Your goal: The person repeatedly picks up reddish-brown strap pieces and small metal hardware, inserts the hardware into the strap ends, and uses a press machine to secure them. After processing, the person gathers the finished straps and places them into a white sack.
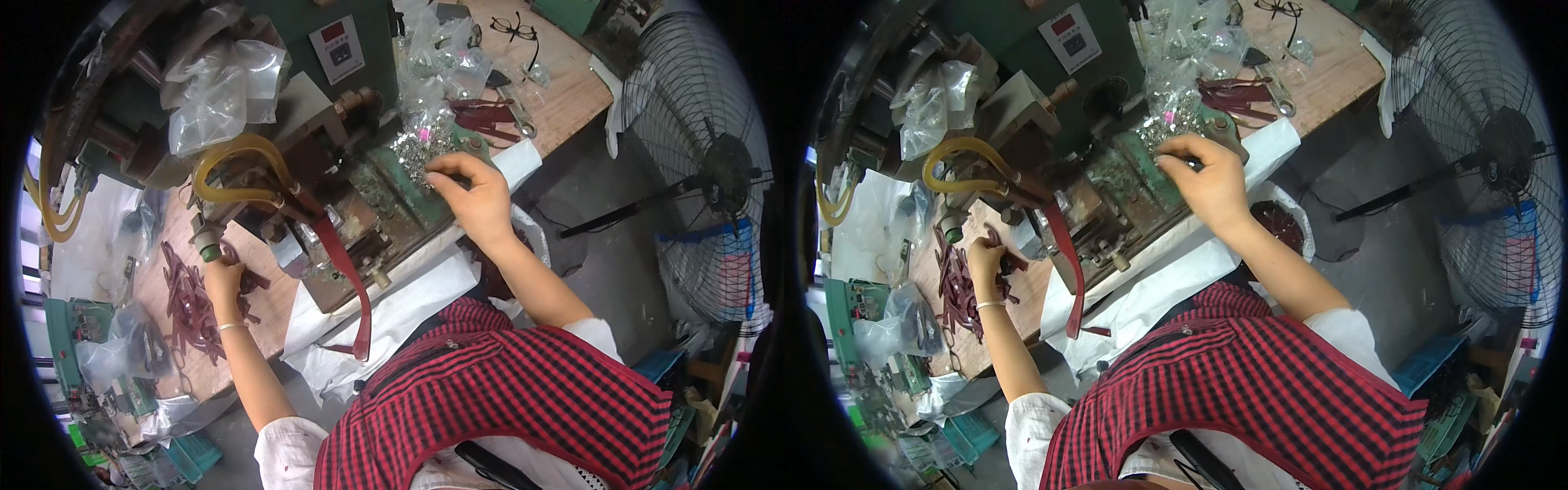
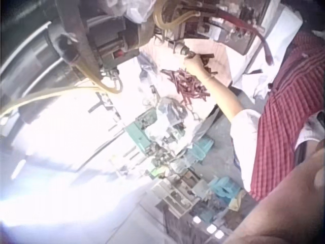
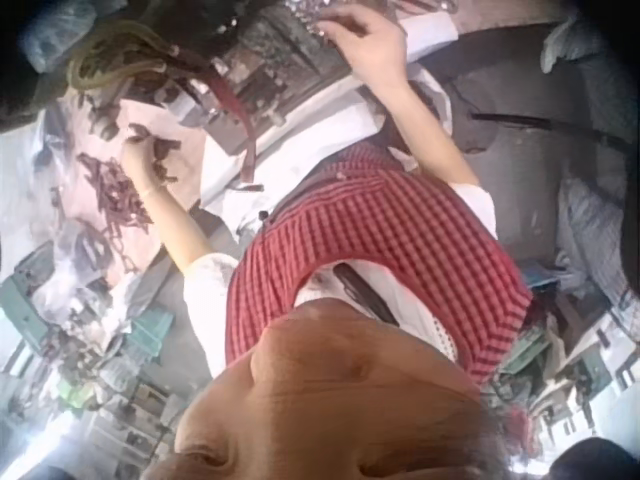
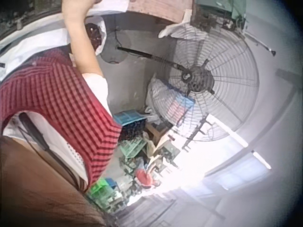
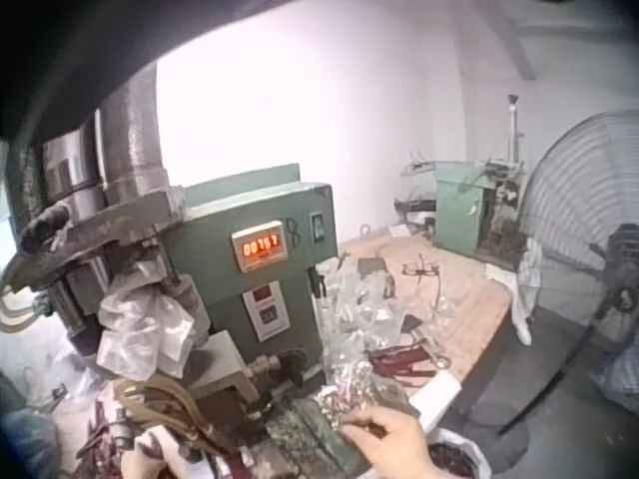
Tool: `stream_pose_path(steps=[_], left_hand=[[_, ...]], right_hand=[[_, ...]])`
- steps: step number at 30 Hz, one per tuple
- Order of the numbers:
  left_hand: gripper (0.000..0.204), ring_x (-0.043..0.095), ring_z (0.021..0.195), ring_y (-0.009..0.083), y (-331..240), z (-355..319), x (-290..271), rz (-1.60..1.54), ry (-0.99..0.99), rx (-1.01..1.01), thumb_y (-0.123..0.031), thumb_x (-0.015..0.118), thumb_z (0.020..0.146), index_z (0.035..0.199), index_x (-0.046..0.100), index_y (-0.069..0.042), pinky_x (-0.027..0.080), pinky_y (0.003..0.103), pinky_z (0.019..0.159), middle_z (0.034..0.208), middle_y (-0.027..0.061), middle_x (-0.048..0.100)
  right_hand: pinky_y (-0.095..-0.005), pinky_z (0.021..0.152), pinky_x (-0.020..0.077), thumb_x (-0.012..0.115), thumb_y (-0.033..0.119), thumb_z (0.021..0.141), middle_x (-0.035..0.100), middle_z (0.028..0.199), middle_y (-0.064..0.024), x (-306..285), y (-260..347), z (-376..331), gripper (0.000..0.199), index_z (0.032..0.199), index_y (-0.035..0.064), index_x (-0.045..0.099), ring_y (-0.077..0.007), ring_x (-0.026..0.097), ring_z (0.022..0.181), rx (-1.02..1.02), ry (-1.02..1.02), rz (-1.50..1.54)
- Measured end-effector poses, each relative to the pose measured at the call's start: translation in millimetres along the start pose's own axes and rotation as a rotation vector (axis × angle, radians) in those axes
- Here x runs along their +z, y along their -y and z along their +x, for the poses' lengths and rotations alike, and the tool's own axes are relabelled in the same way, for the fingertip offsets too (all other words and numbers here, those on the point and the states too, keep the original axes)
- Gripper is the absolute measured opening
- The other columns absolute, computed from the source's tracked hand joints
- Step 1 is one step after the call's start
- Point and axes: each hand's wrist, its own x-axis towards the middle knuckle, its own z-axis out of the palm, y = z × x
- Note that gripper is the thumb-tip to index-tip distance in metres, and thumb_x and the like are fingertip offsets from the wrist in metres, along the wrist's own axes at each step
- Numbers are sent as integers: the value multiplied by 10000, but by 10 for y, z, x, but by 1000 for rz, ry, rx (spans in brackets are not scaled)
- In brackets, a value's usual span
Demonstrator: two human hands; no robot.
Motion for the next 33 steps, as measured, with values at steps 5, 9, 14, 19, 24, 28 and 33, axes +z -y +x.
stream_pose_path(steps=[5, 9, 14, 19, 24, 28, 33], left_hand=[[132, 606, 651, 118, 99, -36, 38, -423, -120, 115, -20, 771, 790, 872, 673, 11, 447, 265, 586, 746, 35, 673], [122, 641, 632, 102, -366, -693, -111, -1018, -301, 165, -93, 751, 936, 981, 669, -15, 422, 210, 558, 797, 41, 707], [124, 672, 662, 159, -1195, -1587, -897, -1455, -443, 599, -81, 627, 1014, 988, 649, 38, 531, 254, 615, 874, 179, 737], [88, 710, 733, 209, -1683, -1571, -1227, -1231, -547, 774, 43, 673, 954, 1025, 664, 95, 586, 270, 665, 913, 206, 734], [92, 703, 720, 197, -1654, -1703, -1225, -1206, -541, 717, 2, 638, 987, 986, 677, 85, 575, 276, 670, 916, 211, 747], [91, 717, 829, 284, -1600, -1835, -884, -805, -598, 1163, 11, 742, 899, 974, 703, 45, 595, 372, 773, 939, 209, 736], [203, 676, 673, 182, -1802, -2022, -839, -340, -627, 1245, -87, 872, 776, 937, 749, -73, 510, 279, 595, 908, 102, 773]], right_hand=[[-338, 820, 548, 724, 96, 893, 761, 973, -117, 484, 583, 83, 145, 1017, 28, 753, -252, 728, 917, -266, 186, 50], [-364, 817, 542, 683, 84, 911, 739, 961, -132, 770, 530, 125, 122, 1003, 30, 741, -294, 712, 901, -139, 144, 107], [-297, 841, 522, 672, 22, 909, 730, 942, -93, 855, 601, 33, 188, 1095, 10, 685, -184, 700, 926, -219, 236, 155], [-250, 857, 505, 673, -37, 897, 704, 998, -55, 897, 835, -50, 409, 1285, -21, 545, -107, 656, 956, 132, 400, 516], [-265, 952, 496, 628, -29, 931, 676, 1117, -107, 796, 1036, -230, 498, 1404, -38, 474, -150, 639, 1112, 36, 361, 270], [-418, 1071, 467, 662, 58, 896, 617, 1359, -197, 440, 654, 29, 376, 1271, 25, 655, -344, 586, 1290, -389, 347, -157], [-450, 996, 506, 742, 131, 800, 672, 1256, -166, 59, -275, 271, 209, 994, 52, 746, -370, 561, 1290, -401, 5, -967]])
